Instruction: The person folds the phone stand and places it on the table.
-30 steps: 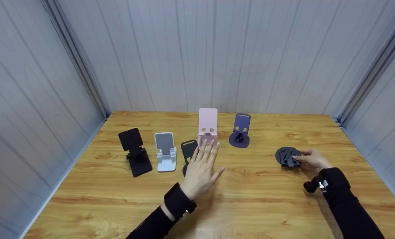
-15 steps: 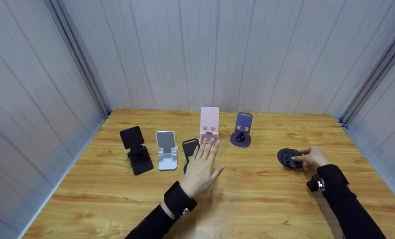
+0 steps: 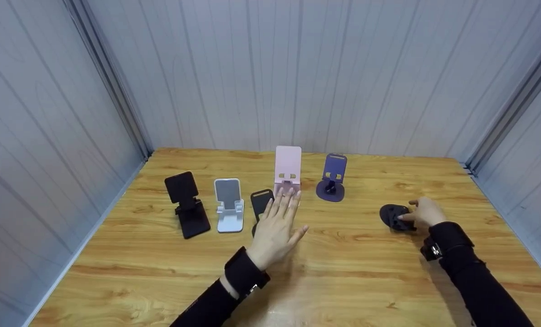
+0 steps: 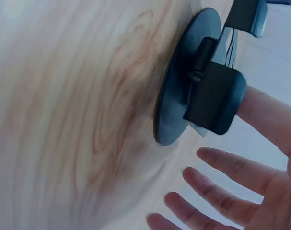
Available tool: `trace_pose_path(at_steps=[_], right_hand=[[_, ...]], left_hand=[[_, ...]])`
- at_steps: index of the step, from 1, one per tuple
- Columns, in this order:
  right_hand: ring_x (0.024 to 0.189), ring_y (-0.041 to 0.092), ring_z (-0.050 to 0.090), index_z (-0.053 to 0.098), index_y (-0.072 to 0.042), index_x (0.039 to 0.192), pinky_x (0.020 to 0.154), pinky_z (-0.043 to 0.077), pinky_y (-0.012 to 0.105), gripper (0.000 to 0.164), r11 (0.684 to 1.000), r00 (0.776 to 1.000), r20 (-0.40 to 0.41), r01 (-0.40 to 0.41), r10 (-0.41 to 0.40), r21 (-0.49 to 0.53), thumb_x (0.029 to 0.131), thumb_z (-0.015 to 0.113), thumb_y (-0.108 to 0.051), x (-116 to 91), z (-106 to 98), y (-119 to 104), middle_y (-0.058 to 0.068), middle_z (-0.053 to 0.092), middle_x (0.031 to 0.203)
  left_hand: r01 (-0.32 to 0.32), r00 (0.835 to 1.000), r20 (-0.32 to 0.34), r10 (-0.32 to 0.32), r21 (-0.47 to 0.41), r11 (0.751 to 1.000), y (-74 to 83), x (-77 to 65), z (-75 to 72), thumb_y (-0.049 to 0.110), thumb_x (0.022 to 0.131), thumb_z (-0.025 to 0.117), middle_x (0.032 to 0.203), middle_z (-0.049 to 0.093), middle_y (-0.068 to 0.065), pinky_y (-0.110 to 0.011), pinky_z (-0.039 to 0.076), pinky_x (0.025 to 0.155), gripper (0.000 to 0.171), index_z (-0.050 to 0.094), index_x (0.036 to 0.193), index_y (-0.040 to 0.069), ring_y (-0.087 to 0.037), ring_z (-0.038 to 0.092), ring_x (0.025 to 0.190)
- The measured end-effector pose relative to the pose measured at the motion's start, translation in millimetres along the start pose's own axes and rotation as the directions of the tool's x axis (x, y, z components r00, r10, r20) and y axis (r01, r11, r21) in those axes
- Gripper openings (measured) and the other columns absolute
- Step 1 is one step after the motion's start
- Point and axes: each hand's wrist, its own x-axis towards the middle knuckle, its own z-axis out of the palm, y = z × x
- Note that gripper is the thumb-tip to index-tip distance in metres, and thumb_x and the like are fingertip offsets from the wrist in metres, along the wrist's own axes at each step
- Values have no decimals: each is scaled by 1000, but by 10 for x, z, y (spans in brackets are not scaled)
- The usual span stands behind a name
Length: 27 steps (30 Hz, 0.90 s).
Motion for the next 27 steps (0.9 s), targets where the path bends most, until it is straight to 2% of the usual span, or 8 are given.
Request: trace_pose_path(at_steps=[4,8,11,14,17,20,23,27], right_hand=[[120,65,51,48,23,143,106,47,71,69,983,996,-66,54,-67,-177,93,80,-14,12,33,-62,49,47,141],[143,66,31,44,17,150,112,34,79,74,948,992,-88,58,-90,-314,96,79,-20,10,77,-153,47,35,153],[151,65,13,34,12,158,116,21,84,80,951,993,-79,62,-90,-304,100,74,-24,-9,88,-248,43,22,163],[155,61,3,26,9,163,117,12,85,81,957,991,-76,87,-112,-277,104,68,-27,-18,98,-365,39,14,167],[157,58,-1,23,6,165,119,6,84,78,959,985,-88,121,-148,-258,107,63,-28,-3,117,-472,35,10,170],[158,56,-5,19,3,166,120,-2,82,75,961,978,-93,163,-187,-223,110,57,-28,23,166,-580,31,4,173],[158,56,-5,17,3,167,121,-3,81,74,955,970,-97,200,-225,-218,111,54,-28,47,232,-704,30,2,174],[158,55,2,18,2,167,119,4,84,74,944,959,-118,225,-258,-240,111,54,-30,82,286,-876,30,8,173]], left_hand=[[1,1000,0,-1,10,1000,1,12,-1,41,107,58,170,31,-23,-56,27,129,75,32,165,1,-40,27,159],[-2,1000,5,2,20,1000,-3,22,11,42,107,57,171,29,-23,-56,26,129,75,31,166,1,-41,26,159],[-14,1000,-8,15,48,999,0,52,29,43,107,57,170,32,-22,-54,27,129,75,33,165,1,-41,27,159],[-19,1000,-18,20,86,996,5,100,54,43,107,58,170,33,-21,-52,26,130,75,35,164,1,-40,28,159],[-15,1000,-5,16,98,995,14,174,78,43,107,58,170,34,-20,-51,24,131,74,35,164,1,-39,27,159],[-12,999,42,10,58,998,27,242,81,42,108,56,172,31,-21,-52,23,131,74,33,165,1,-40,25,160],[-5,995,95,3,17,1000,44,292,94,43,109,53,173,27,-22,-54,22,131,75,30,166,1,-41,22,161],[16,990,137,-17,11,1000,93,354,134,45,110,51,175,22,-19,-55,22,131,76,25,168,4,-40,19,162]])
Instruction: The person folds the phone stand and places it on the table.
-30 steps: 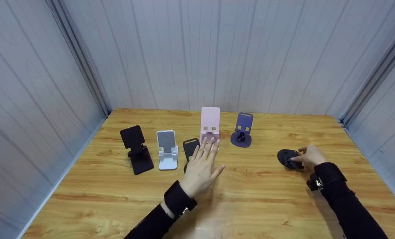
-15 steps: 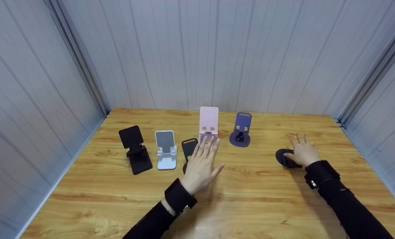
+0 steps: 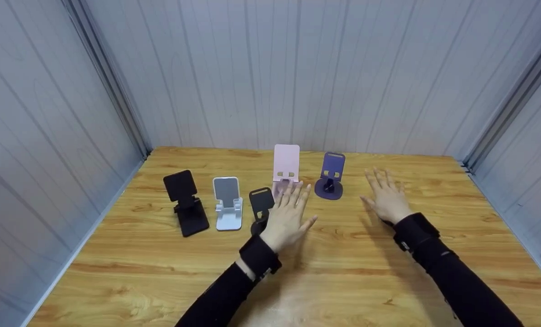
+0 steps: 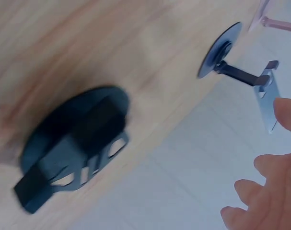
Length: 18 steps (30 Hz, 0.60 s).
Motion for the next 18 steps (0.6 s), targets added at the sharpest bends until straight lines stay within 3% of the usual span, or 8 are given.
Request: trace_pose_path(at_steps=[7,12,16,18], right_hand=[[158,56,2,14,3,167,119,5,84,74,999,1000,-10,26,-25,40,112,51,-31,183,53,-174,29,11,173],[157,57,0,8,10,165,120,6,83,75,990,999,21,31,-35,137,114,47,-29,326,91,-238,34,7,171],[156,59,3,3,17,161,126,8,73,76,956,998,54,24,-42,292,115,42,-28,437,90,-274,40,2,169],[156,59,6,0,18,160,129,8,66,76,917,997,79,-8,-26,398,116,40,-28,483,84,-287,41,2,168]], left_hand=[[19,999,26,-20,39,999,80,90,55,47,110,51,177,18,-15,-52,18,133,77,24,169,6,-35,16,163],[17,999,27,-19,59,998,127,110,89,47,110,50,176,19,-14,-48,15,134,76,24,169,6,-33,15,164],[16,999,30,-18,69,997,161,109,98,48,110,49,176,20,-13,-46,13,134,75,25,169,7,-32,14,164],[16,999,33,-19,77,997,175,109,102,48,111,48,176,20,-13,-46,13,134,75,26,169,7,-32,14,164]])
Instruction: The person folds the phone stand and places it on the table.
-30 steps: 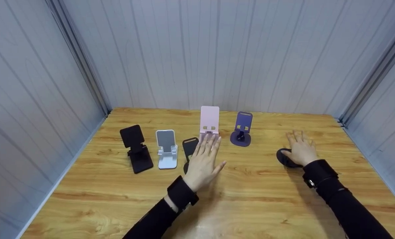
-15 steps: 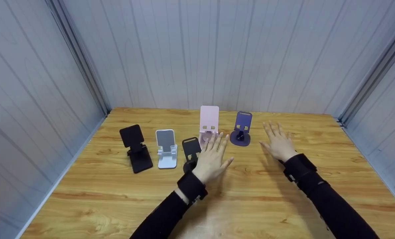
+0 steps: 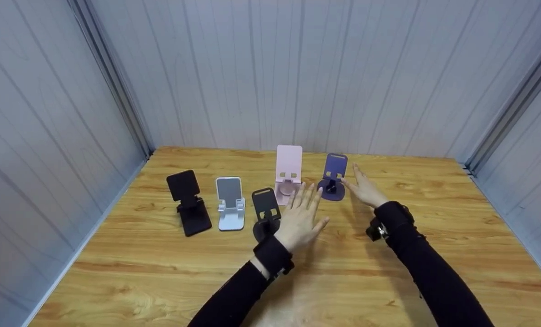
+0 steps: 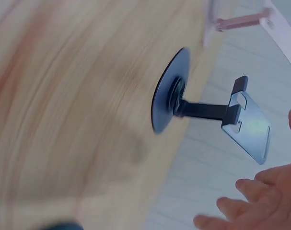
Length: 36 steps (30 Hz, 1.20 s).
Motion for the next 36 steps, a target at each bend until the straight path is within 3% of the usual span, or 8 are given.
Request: trace_pose_path(at_steps=[3,8,12,17,20,25,30,36], right_hand=[[157,56,11,-7,16,161,131,14,61,75,973,997,24,-82,78,217,116,39,-24,69,12,-7,42,7,168],[155,53,24,-7,11,164,128,29,58,72,832,980,35,-186,197,523,116,39,-16,176,94,21,42,19,165],[146,51,44,11,13,164,122,41,53,62,781,969,-32,-179,246,598,115,41,-12,237,182,47,43,34,159],[109,29,68,41,16,153,111,54,44,47,796,943,-162,-144,290,587,111,50,-4,280,259,43,38,56,143],[92,9,67,50,17,145,102,60,38,41,792,927,-209,-130,310,597,109,55,-1,295,282,43,32,64,132],[76,0,65,56,17,135,83,64,25,33,783,913,-233,-130,333,608,106,60,1,303,273,95,16,71,107],[71,-1,67,57,17,130,77,65,24,28,770,926,-211,-119,315,627,105,61,3,288,226,131,3,71,91],[67,2,70,58,15,117,70,64,20,15,733,953,-181,-57,242,678,103,60,8,232,171,81,-3,70,78]], left_hand=[[3,1000,-1,-3,9,1000,14,-1,7,49,111,47,176,21,-13,-47,13,134,74,28,168,7,-31,13,164],[-1,999,-35,2,26,1000,30,-26,-2,48,110,50,175,26,-14,-47,18,133,73,33,167,7,-32,18,163],[-7,999,-39,7,6,1000,37,-35,-10,47,109,52,174,27,-15,-48,18,133,72,33,166,6,-33,19,163],[-3,1000,-29,3,-6,1000,38,-31,-19,48,110,50,175,25,-14,-48,16,134,73,33,167,7,-32,16,164],[1,1000,-24,-1,-12,1000,34,-32,-12,48,110,50,175,25,-14,-47,15,134,73,32,167,7,-32,16,164],[0,1000,-21,0,-34,999,23,-49,2,47,109,52,174,26,-15,-47,16,133,74,32,167,5,-34,18,163],[2,1000,-3,-2,-68,998,2,-54,-14,46,110,51,174,25,-16,-47,15,134,75,28,168,4,-35,17,163],[8,999,34,-1,-211,977,-37,-50,-58,45,111,49,175,22,-19,-46,13,134,76,22,169,4,-36,13,163]])
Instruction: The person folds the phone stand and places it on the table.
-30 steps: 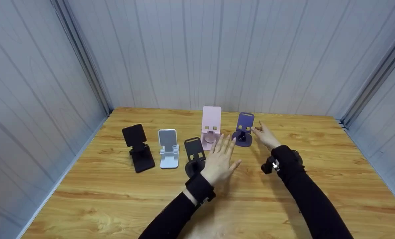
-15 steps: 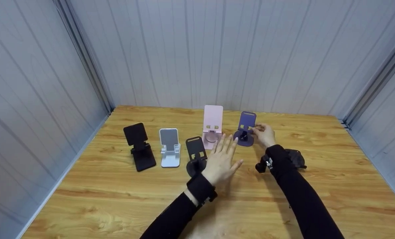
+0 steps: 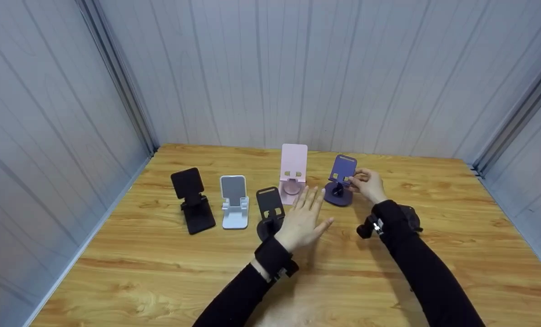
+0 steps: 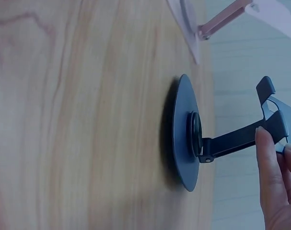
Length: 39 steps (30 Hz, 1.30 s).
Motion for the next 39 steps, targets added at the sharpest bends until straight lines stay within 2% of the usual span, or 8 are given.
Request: trace_pose_path(at_steps=[4,9,14,16,22,30,33,39], right_hand=[[72,3,70,58,10,113,73,64,21,10,998,999,47,15,-18,61,103,60,9,-105,-18,-107,-5,69,80],[78,6,69,60,7,114,78,65,24,10,993,991,90,93,-99,71,104,60,8,-319,-71,-221,-5,70,86],[82,6,72,62,11,114,81,65,25,10,984,980,98,170,-175,56,104,59,8,-595,-114,-242,-3,72,90],[84,6,73,62,12,114,82,65,25,11,982,977,93,186,-189,41,104,59,8,-708,-120,-241,-2,72,92],[88,8,71,64,14,113,85,64,26,12,971,970,61,237,-234,-35,104,61,7,-1017,-84,-217,9,72,99],[89,10,75,68,17,109,82,65,28,13,925,923,51,380,-380,20,98,61,18,-1257,5,-178,8,75,97],[88,10,75,69,18,110,81,65,29,15,894,891,76,447,-448,30,97,61,19,-1293,17,-150,5,77,96],[88,9,75,70,14,110,78,66,30,14,854,847,135,520,-514,-7,98,63,16,-1338,29,-127,14,75,97]], left_hand=[[-18,999,-40,12,-142,990,-22,14,-19,41,111,50,174,19,-23,-47,15,134,77,19,168,-1,-40,13,163],[-50,994,-108,14,-338,940,-74,57,-13,35,111,51,174,16,-27,-52,16,133,78,16,166,-8,-46,11,162],[-15,998,-68,-19,-471,882,-109,66,-23,37,111,52,174,12,-28,-53,15,133,82,13,166,-9,-45,10,162],[29,999,-17,-46,-546,837,-116,66,-36,42,109,53,176,9,-25,-53,14,133,87,9,168,-5,-42,9,163],[174,984,155,-88,-737,653,-102,54,-77,48,101,69,176,8,-22,-56,19,131,107,-1,171,10,-38,16,162],[195,981,178,-82,-835,514,-120,73,-45,35,98,77,171,22,-29,-52,33,127,113,-4,170,5,-40,30,158],[197,980,177,-87,-860,471,-134,69,-33,31,98,77,171,24,-28,-50,38,124,103,9,170,3,-39,35,154],[190,982,168,-91,-910,369,-136,78,7,30,106,65,151,50,-26,-48,55,108,70,36,159,-5,-35,60,132]])
